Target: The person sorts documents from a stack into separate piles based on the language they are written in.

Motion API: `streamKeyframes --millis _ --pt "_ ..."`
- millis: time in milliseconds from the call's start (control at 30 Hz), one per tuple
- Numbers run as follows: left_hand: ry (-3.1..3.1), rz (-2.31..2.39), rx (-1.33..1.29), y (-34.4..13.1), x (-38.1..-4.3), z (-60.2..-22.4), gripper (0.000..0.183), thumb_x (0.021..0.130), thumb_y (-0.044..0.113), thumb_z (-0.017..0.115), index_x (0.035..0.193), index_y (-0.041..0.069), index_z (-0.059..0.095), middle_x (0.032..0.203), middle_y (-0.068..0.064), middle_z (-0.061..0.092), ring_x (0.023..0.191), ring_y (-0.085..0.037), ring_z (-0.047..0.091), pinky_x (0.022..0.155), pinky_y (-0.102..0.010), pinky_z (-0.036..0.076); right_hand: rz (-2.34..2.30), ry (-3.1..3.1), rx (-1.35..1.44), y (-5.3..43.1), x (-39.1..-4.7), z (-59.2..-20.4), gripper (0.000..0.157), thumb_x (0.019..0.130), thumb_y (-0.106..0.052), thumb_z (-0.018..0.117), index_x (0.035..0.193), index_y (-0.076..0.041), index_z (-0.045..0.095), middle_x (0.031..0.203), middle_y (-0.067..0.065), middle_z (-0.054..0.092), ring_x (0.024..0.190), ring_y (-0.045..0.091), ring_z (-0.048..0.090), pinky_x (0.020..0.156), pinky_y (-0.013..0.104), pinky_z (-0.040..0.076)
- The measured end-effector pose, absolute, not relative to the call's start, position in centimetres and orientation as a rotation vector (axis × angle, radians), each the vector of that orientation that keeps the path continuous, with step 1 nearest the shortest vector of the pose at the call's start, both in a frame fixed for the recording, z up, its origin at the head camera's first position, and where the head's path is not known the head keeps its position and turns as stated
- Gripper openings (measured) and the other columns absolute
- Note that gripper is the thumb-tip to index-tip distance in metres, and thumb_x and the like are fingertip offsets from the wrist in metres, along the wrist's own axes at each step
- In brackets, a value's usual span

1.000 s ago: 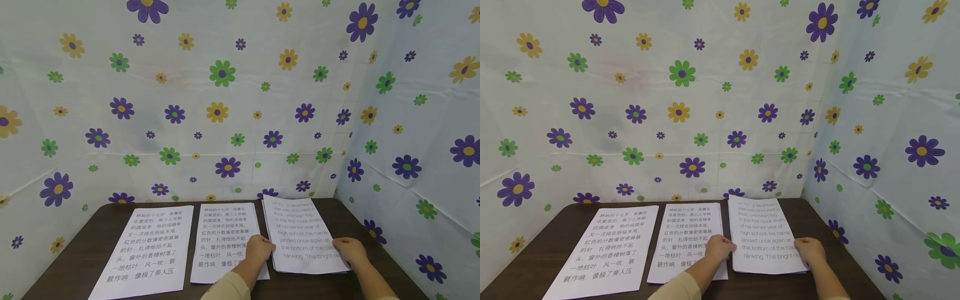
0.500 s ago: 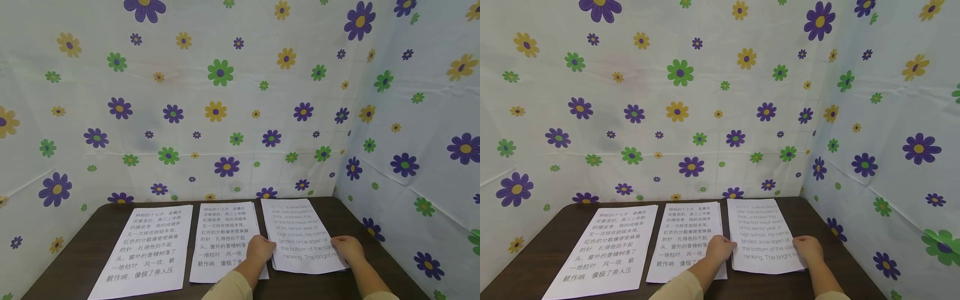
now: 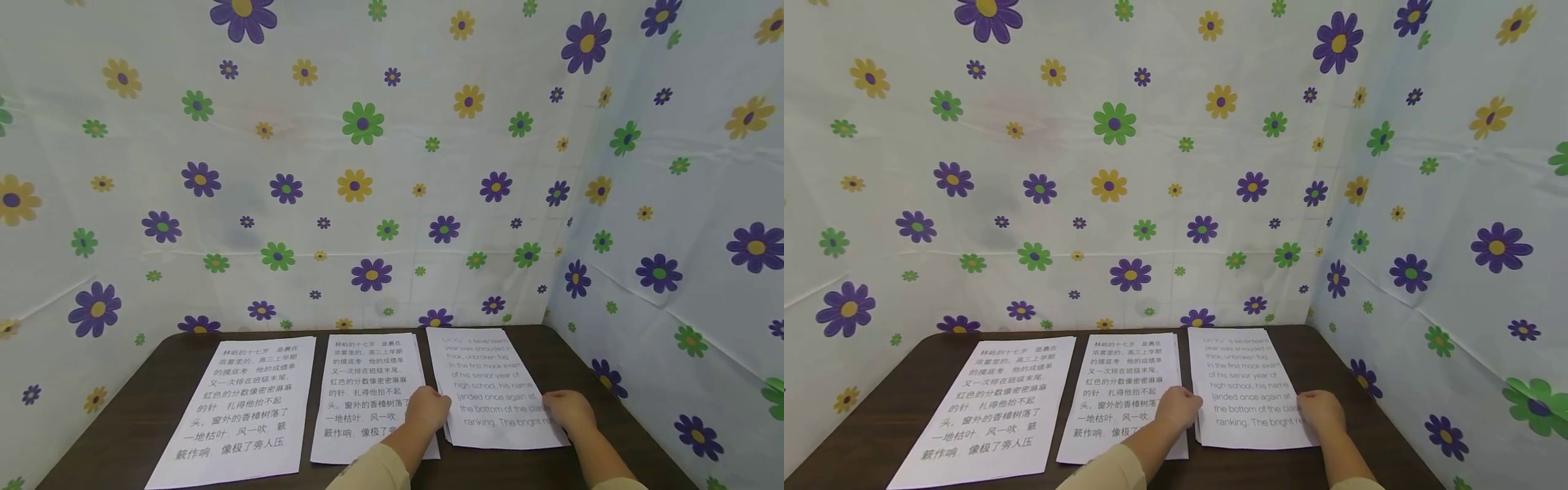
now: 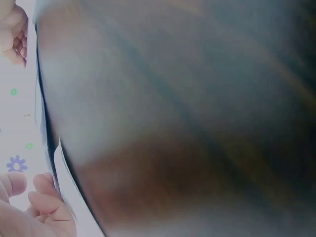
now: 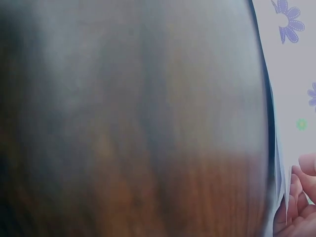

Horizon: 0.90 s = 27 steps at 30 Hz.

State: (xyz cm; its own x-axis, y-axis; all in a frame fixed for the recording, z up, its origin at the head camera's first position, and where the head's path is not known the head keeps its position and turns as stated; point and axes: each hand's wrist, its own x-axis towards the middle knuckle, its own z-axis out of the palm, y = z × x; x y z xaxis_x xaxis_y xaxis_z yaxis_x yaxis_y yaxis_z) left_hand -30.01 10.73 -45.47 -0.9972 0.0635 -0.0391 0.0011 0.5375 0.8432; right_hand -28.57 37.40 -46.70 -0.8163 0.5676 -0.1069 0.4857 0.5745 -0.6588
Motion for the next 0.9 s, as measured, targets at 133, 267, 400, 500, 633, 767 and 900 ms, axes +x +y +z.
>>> streamKeyframes --millis 133,267,400,500,633,767,900 --pt "2.687 1.482 0.113 10.2 -30.3 -45.0 0.019 0.076 0.020 0.053 0.078 0.003 0.061 0.062 -0.002 0.054 0.056 -0.014 0.050 0.048 -0.025 0.038 1.079 -2.644 -0.948 36.9 -28.5 -46.1 0.040 0.084 -0.025 0.046 0.111 0.004 0.051 0.112 0.026 0.048 0.094 0.037 0.047 0.062 0.035 0.040" --pt "2.641 1.492 0.189 9.5 -30.6 -44.7 0.018 0.076 0.020 0.053 0.082 0.005 0.061 0.063 -0.001 0.055 0.056 -0.012 0.051 0.046 -0.024 0.039 1.103 -2.638 -0.904 36.6 -28.5 -45.6 0.044 0.085 -0.031 0.045 0.115 0.001 0.049 0.118 0.026 0.044 0.099 0.038 0.044 0.066 0.038 0.040" --pt "2.577 1.506 0.250 8.4 -30.9 -44.6 0.020 0.075 0.019 0.055 0.088 0.005 0.061 0.068 -0.001 0.056 0.059 -0.012 0.051 0.048 -0.024 0.042 1.216 -2.629 -0.824 36.1 -28.7 -45.3 0.050 0.085 -0.037 0.045 0.120 -0.001 0.045 0.117 0.024 0.046 0.093 0.031 0.049 0.062 0.035 0.041" --pt "2.545 1.524 0.252 7.0 -31.2 -44.6 0.022 0.075 0.020 0.056 0.091 0.005 0.061 0.072 -0.002 0.057 0.061 -0.012 0.053 0.051 -0.025 0.045 1.281 -2.617 -0.787 35.1 -29.2 -45.2 0.051 0.084 -0.038 0.047 0.120 -0.002 0.045 0.112 0.021 0.051 0.085 0.024 0.052 0.058 0.031 0.043" --pt "2.555 1.513 0.254 4.5 -31.8 -44.4 0.025 0.075 0.022 0.058 0.095 0.007 0.060 0.079 -0.003 0.058 0.066 -0.012 0.055 0.056 -0.026 0.046 1.283 -2.655 -0.723 33.8 -30.2 -45.6 0.052 0.083 -0.043 0.048 0.119 -0.005 0.047 0.106 0.016 0.054 0.078 0.019 0.052 0.053 0.027 0.041" --pt "2.615 1.471 0.247 1.3 -32.0 -43.6 0.030 0.075 0.023 0.058 0.099 0.006 0.060 0.087 -0.005 0.058 0.075 -0.015 0.054 0.064 -0.031 0.047 1.288 -2.698 -0.630 32.2 -30.8 -45.8 0.051 0.082 -0.047 0.047 0.117 -0.009 0.050 0.105 0.013 0.054 0.075 0.016 0.051 0.050 0.025 0.041" --pt "2.698 1.435 0.188 -2.0 -32.2 -43.3 0.031 0.075 0.024 0.058 0.100 0.006 0.060 0.091 -0.005 0.059 0.080 -0.017 0.053 0.068 -0.034 0.046 1.327 -2.712 -0.515 29.5 -30.4 -44.9 0.053 0.080 -0.044 0.050 0.116 -0.005 0.051 0.106 0.015 0.055 0.080 0.019 0.053 0.056 0.027 0.045"
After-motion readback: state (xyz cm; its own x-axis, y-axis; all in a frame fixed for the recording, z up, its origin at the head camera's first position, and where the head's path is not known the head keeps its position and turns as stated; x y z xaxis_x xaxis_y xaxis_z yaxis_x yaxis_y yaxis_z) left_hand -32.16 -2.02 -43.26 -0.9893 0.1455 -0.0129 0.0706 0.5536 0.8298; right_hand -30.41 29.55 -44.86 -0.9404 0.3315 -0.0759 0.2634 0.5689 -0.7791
